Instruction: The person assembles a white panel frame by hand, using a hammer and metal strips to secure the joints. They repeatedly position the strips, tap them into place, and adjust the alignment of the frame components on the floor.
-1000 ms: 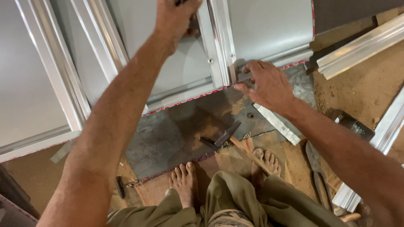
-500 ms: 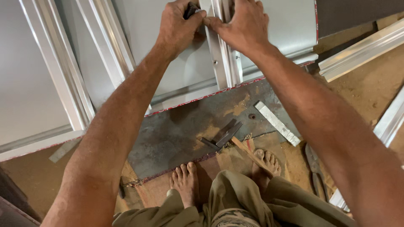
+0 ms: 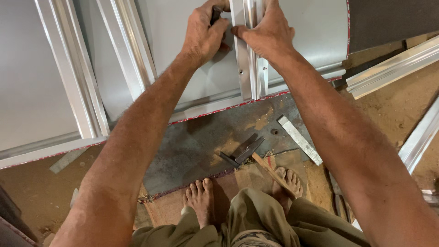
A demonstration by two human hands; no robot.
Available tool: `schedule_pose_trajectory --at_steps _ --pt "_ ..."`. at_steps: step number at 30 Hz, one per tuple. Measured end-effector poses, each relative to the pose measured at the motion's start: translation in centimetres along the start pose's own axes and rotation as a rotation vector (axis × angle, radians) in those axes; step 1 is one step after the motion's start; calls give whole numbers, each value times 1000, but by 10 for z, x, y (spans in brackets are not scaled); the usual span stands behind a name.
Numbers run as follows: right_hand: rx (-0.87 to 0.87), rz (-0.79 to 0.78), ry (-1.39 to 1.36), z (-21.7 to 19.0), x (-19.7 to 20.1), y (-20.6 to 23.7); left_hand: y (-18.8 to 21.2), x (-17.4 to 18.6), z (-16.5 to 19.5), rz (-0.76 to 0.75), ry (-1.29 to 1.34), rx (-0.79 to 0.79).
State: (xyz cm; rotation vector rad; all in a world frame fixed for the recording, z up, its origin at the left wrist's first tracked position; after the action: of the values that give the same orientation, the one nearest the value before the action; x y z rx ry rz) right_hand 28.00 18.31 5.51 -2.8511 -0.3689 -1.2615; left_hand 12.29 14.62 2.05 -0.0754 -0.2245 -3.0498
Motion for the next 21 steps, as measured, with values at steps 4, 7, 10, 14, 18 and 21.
schedule_pose_trajectory --at_steps 4,7,10,14,18,21 --pt "-119 -69 -210 25 -4 1 -3 1 -2 33 -108 -12" --pt "45 -91 -428 20 -8 1 -2 1 -16 37 -72 9" --pt "25 -16 -130 28 -5 -7 -4 1 -20 60 -100 -49" --pt "541 324 673 -22 49 14 15 3 20 147 -347 -322" --pt "3 -725 744 70 50 125 103 -4 47 22 -628 -448" --pt "187 -864 732 95 30 253 157 -26 35 -102 -1068 -611"
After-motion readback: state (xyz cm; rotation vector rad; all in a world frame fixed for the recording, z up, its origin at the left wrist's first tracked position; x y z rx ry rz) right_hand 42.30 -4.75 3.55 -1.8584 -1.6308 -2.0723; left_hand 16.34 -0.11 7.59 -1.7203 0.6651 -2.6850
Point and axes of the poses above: each hand's wrist, its own y-axis away from the middle knuckle, its own x-axis out of the back of the hand, z = x × y, the point moved 9 cm from there along -y, towards the middle knuckle, and after that the axes turned 5 degrees about z, right-handed, at the moved point
